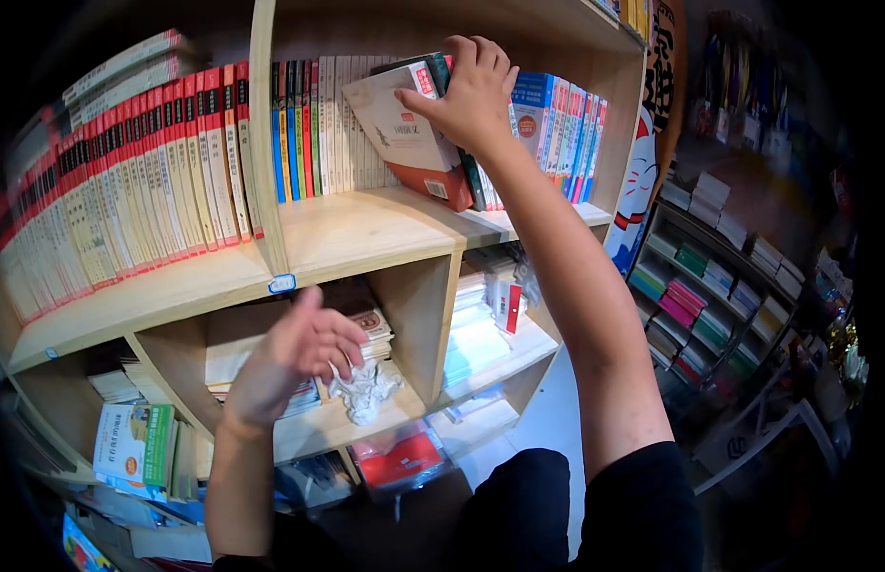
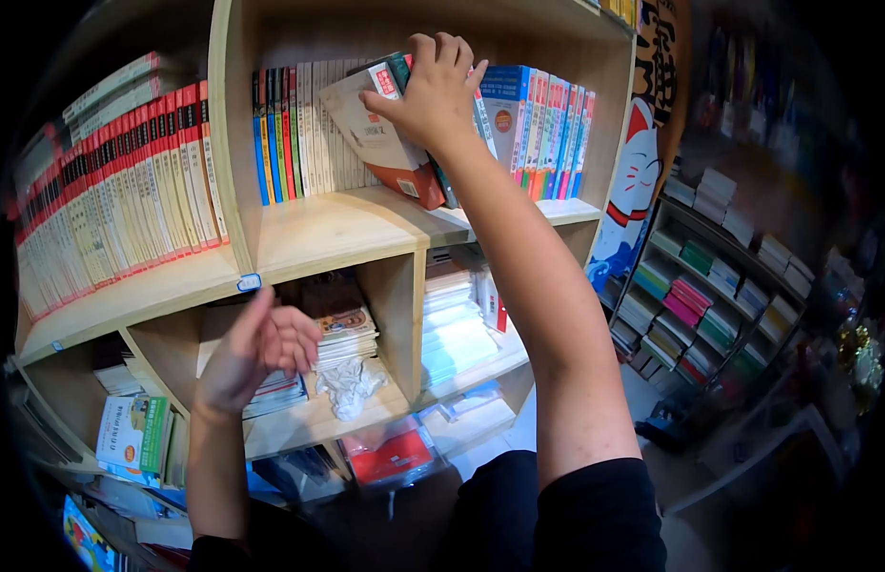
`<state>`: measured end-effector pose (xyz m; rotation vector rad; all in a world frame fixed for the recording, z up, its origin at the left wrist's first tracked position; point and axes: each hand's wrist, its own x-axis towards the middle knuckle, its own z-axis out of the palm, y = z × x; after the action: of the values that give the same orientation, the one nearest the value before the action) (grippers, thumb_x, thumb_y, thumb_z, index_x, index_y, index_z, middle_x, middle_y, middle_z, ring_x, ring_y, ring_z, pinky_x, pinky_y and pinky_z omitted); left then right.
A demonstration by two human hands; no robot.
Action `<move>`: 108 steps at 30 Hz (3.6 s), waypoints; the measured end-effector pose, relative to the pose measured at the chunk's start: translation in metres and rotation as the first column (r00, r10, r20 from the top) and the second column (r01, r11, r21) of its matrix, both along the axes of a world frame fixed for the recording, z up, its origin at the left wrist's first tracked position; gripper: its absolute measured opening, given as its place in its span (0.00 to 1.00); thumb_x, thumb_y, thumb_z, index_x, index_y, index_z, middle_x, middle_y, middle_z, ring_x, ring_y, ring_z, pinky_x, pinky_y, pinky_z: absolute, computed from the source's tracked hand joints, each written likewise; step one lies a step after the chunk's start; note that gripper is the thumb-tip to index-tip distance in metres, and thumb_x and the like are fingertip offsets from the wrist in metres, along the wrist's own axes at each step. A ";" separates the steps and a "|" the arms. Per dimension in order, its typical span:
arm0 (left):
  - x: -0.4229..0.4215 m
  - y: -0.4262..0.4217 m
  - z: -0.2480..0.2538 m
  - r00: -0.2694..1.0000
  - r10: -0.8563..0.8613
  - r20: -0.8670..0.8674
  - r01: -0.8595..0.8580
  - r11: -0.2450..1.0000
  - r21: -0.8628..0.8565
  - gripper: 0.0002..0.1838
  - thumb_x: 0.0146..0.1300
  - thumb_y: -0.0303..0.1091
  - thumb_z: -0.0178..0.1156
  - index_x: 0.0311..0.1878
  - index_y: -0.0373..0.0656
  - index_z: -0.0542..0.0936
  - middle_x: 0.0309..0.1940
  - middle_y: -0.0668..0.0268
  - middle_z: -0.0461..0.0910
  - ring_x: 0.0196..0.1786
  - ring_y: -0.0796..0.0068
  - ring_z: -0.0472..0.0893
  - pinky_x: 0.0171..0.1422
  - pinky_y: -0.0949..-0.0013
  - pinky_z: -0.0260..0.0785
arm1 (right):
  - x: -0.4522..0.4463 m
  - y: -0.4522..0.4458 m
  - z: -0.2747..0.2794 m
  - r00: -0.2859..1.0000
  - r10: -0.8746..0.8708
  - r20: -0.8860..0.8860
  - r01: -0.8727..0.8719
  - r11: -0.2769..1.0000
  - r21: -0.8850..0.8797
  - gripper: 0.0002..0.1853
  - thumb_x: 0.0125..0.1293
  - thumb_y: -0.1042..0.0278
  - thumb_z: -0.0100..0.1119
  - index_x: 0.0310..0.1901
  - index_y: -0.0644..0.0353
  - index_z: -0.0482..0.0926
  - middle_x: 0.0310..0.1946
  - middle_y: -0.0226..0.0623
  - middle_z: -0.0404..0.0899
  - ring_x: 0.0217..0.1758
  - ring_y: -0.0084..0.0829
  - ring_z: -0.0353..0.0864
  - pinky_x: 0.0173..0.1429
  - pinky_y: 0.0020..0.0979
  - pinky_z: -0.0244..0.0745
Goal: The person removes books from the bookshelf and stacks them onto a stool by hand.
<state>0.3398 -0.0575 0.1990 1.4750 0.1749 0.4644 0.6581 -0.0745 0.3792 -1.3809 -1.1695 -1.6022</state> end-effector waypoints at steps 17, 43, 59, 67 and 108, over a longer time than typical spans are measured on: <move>0.204 0.029 0.143 0.791 0.468 0.393 -0.611 0.591 0.527 0.51 0.57 0.54 0.76 0.68 0.26 0.60 0.60 0.46 0.78 0.61 0.60 0.82 0.65 0.62 0.75 | 0.023 -0.011 -0.054 0.929 0.287 -0.235 -0.279 0.958 0.066 0.64 0.44 0.49 0.82 0.79 0.61 0.51 0.77 0.58 0.53 0.78 0.59 0.56 0.79 0.63 0.51; 0.304 -0.002 0.138 0.266 0.615 0.742 -0.843 -0.225 0.489 0.85 0.39 0.67 0.82 0.76 0.14 0.34 0.69 0.23 0.54 0.73 0.28 0.62 0.76 0.48 0.64 | 0.125 -0.056 -0.093 0.980 0.188 -0.057 -0.181 0.977 0.109 0.37 0.66 0.56 0.68 0.73 0.57 0.65 0.72 0.51 0.63 0.75 0.54 0.61 0.77 0.51 0.59; 0.289 0.016 0.135 0.396 0.473 0.787 -0.798 -0.247 0.550 0.80 0.45 0.72 0.78 0.78 0.24 0.37 0.72 0.29 0.54 0.75 0.31 0.61 0.75 0.48 0.63 | 0.115 -0.065 -0.094 0.962 0.260 -0.081 -0.258 0.966 0.035 0.32 0.68 0.45 0.66 0.70 0.48 0.74 0.74 0.49 0.61 0.78 0.55 0.57 0.80 0.52 0.57; 0.290 0.029 0.132 0.436 0.433 0.789 -0.787 -0.243 0.568 0.77 0.50 0.70 0.76 0.78 0.23 0.36 0.71 0.27 0.52 0.76 0.31 0.56 0.76 0.46 0.60 | 0.125 -0.058 -0.095 0.958 0.278 -0.066 -0.276 0.961 0.034 0.35 0.69 0.49 0.66 0.73 0.47 0.67 0.76 0.49 0.58 0.79 0.54 0.56 0.81 0.51 0.56; 0.057 -0.119 0.168 0.688 0.447 0.572 -0.704 0.602 0.377 0.43 0.47 0.23 0.77 0.66 0.27 0.66 0.48 0.50 0.84 0.43 0.62 0.89 0.48 0.63 0.86 | 0.117 -0.055 -0.095 0.994 0.004 -0.114 -0.035 0.963 -0.267 0.35 0.63 0.61 0.66 0.74 0.43 0.69 0.85 0.47 0.45 0.86 0.53 0.46 0.85 0.56 0.45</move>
<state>0.3968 -0.1762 0.3668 1.8491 0.1878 1.5018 0.7755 -0.1292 0.2840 -1.6029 -1.3658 -1.3694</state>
